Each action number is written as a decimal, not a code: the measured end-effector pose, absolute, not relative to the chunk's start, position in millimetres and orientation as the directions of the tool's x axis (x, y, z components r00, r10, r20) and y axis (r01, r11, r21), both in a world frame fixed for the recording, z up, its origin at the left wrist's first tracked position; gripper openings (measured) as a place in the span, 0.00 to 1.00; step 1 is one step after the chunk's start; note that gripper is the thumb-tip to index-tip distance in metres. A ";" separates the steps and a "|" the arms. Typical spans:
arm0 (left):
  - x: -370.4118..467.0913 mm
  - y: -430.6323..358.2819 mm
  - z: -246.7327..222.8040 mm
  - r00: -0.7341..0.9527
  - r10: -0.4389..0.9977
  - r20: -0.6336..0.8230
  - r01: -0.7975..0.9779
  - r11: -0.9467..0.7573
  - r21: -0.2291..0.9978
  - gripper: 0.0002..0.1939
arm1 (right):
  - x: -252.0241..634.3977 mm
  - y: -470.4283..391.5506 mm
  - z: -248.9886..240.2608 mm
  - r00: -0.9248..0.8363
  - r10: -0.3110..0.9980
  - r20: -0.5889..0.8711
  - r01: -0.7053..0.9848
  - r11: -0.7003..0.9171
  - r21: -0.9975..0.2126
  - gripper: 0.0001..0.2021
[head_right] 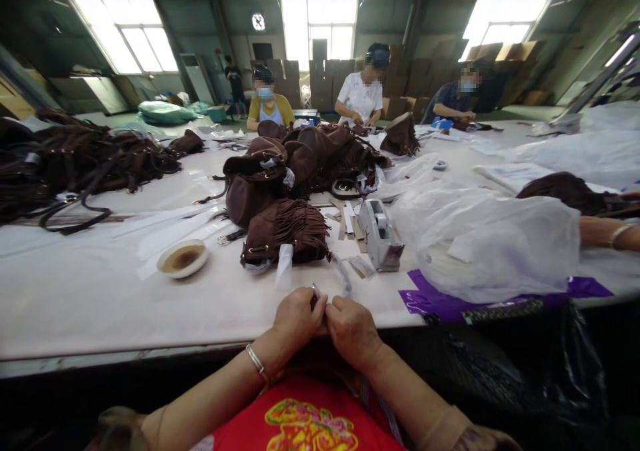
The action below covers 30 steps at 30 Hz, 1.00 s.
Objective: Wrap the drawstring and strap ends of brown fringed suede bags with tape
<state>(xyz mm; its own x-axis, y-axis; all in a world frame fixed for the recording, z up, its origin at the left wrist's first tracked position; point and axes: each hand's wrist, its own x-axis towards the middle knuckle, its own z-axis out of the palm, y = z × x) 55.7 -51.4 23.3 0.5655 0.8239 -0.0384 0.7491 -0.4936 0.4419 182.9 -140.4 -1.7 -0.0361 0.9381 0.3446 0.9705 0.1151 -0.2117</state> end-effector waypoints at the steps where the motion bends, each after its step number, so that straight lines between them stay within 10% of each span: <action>1: 59.9 -48.9 24.4 0.566 0.822 -0.054 0.756 -0.492 0.431 0.17 | 187.9 -141.3 1.0 -0.077 0.943 0.322 0.962 0.155 -0.223 0.11; 16: 78.2 -31.7 36.7 0.775 0.616 -0.141 0.627 -0.719 0.300 0.12 | 227.8 -132.7 0.7 0.202 0.908 0.366 0.835 0.035 -0.549 0.10; 30: 65.9 -2.0 41.4 0.992 0.110 -0.055 0.120 -0.958 0.261 0.09 | 221.7 -127.9 21.2 -0.017 0.965 0.263 0.633 0.214 -0.744 0.12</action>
